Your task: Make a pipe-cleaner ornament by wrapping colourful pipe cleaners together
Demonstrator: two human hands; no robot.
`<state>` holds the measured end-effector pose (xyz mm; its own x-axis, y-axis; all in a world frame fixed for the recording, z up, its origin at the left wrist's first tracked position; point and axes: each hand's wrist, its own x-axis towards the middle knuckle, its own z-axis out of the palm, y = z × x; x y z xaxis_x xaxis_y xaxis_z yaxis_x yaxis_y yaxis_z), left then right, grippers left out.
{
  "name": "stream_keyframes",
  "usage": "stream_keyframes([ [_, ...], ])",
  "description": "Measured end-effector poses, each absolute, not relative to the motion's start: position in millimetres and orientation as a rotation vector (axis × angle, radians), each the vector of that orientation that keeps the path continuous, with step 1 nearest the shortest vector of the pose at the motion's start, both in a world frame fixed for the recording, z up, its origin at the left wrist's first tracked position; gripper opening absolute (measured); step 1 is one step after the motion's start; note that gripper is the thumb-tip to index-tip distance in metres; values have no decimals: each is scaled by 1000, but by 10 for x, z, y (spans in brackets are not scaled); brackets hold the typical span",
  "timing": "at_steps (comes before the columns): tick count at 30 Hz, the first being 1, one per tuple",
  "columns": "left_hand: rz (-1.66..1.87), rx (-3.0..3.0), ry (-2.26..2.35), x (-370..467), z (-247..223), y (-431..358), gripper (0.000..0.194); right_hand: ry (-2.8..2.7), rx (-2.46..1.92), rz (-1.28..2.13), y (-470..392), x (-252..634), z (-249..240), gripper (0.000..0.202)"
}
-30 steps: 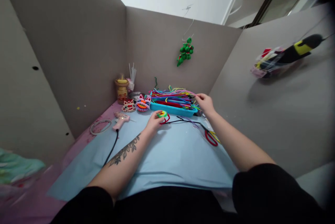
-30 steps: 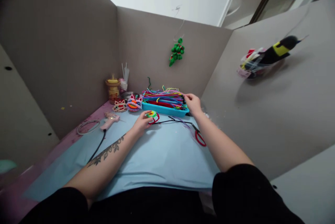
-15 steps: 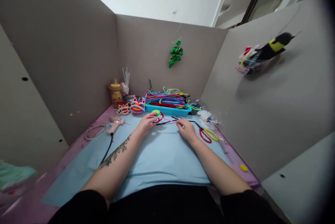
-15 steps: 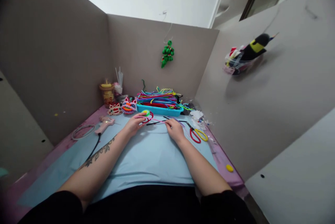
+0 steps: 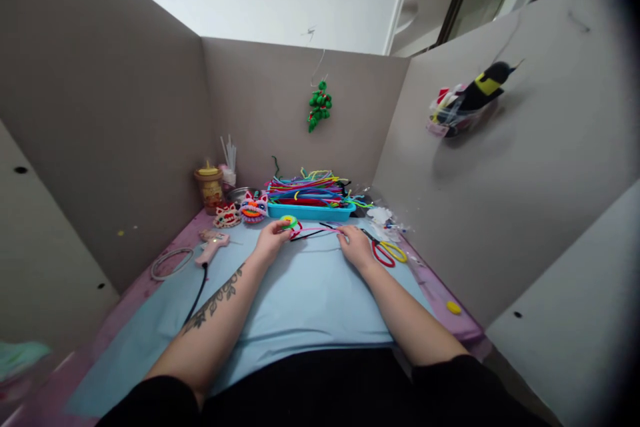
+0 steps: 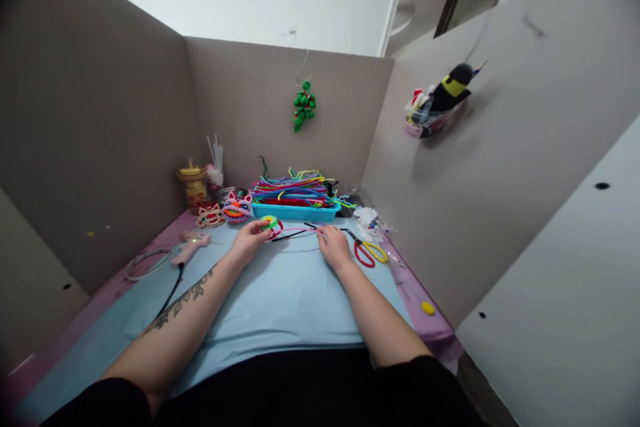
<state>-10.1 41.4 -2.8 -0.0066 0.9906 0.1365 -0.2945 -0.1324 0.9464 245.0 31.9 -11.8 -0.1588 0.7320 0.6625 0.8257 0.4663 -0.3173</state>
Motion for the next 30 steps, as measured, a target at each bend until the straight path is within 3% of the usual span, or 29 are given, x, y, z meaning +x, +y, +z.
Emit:
stream_keyframes([
  [5,1409,1337,937,-35,-17,371,36,-2066,-1145,-321,113,2036,-65,36],
  [13,1309,1454,850,28,-12,302,30,-2163,-1076,-475,42,1764,-55,20],
  [30,1272,1630,936,-6,-1,286,29,-2044,-1052,-313,6,1980,-52,20],
])
